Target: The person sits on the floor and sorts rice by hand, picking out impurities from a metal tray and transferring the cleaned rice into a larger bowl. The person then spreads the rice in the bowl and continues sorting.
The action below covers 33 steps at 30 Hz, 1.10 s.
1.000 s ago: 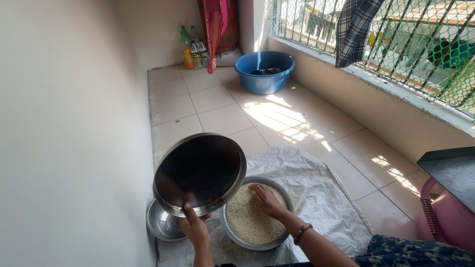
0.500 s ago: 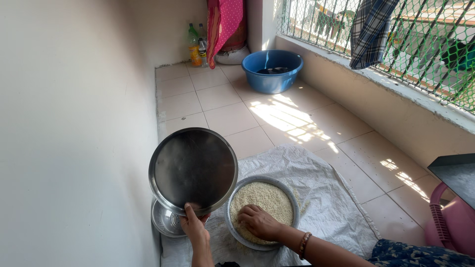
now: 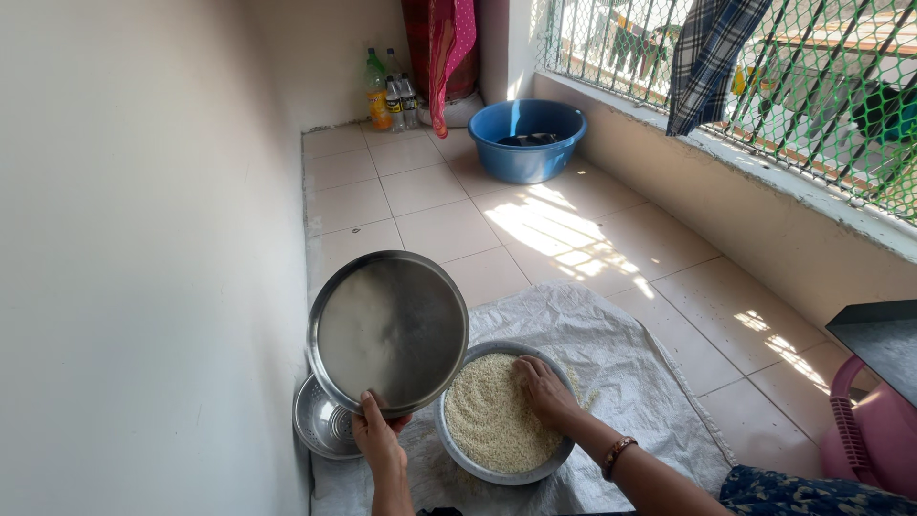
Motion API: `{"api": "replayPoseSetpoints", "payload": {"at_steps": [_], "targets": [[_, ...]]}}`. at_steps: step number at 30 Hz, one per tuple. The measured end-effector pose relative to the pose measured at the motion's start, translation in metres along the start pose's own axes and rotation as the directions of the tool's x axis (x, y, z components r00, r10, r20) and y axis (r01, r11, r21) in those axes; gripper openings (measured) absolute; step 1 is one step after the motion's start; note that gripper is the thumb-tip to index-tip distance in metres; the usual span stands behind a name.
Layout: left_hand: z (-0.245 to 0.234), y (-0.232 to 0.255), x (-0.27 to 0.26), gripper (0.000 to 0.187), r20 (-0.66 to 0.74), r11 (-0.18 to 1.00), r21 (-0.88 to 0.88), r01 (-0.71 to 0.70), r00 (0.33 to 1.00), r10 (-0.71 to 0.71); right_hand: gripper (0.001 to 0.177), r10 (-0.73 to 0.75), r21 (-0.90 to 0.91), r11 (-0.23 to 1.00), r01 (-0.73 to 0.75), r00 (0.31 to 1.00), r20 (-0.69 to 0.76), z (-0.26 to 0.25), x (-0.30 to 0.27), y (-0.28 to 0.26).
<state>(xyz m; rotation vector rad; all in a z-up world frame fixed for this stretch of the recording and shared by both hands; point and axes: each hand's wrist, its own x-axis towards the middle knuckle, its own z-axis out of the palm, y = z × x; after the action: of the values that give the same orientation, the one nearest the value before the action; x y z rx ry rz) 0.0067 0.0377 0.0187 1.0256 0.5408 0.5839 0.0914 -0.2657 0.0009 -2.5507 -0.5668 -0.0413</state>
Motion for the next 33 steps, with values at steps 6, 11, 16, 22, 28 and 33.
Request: {"api": "replayPoseSetpoints", "payload": {"at_steps": [6,11,16,22,28,33], "targets": [[-0.001,0.002,0.003,0.048,-0.010,1.000,-0.006,0.002,1.000,-0.002,0.037,0.032,0.045,0.999,-0.029,0.998,-0.054,0.001,0.009,-0.003],[0.003,0.004,0.002,0.048,-0.015,0.999,0.038,0.002,1.000,-0.002,0.053,0.050,-0.054,0.998,-0.045,0.993,0.103,0.012,0.011,0.002],[0.006,0.005,-0.002,0.050,0.007,0.998,0.066,-0.006,1.000,0.006,0.079,0.036,-0.167,0.986,0.011,0.961,0.274,0.025,0.003,-0.016],[0.006,0.009,-0.005,0.046,-0.003,0.997,0.083,-0.002,1.000,0.002,0.060,0.079,-0.139,0.987,-0.080,0.997,-0.013,0.013,0.007,-0.017],[0.007,0.006,-0.001,0.049,0.002,0.997,0.081,-0.004,1.000,0.004,0.022,0.101,-0.025,0.994,-0.104,0.992,-0.079,-0.003,0.027,-0.017],[0.007,0.007,-0.002,0.049,-0.021,0.996,0.084,0.015,1.000,-0.014,0.025,0.323,0.189,0.923,-0.336,0.941,0.096,0.000,0.043,-0.009]]}}
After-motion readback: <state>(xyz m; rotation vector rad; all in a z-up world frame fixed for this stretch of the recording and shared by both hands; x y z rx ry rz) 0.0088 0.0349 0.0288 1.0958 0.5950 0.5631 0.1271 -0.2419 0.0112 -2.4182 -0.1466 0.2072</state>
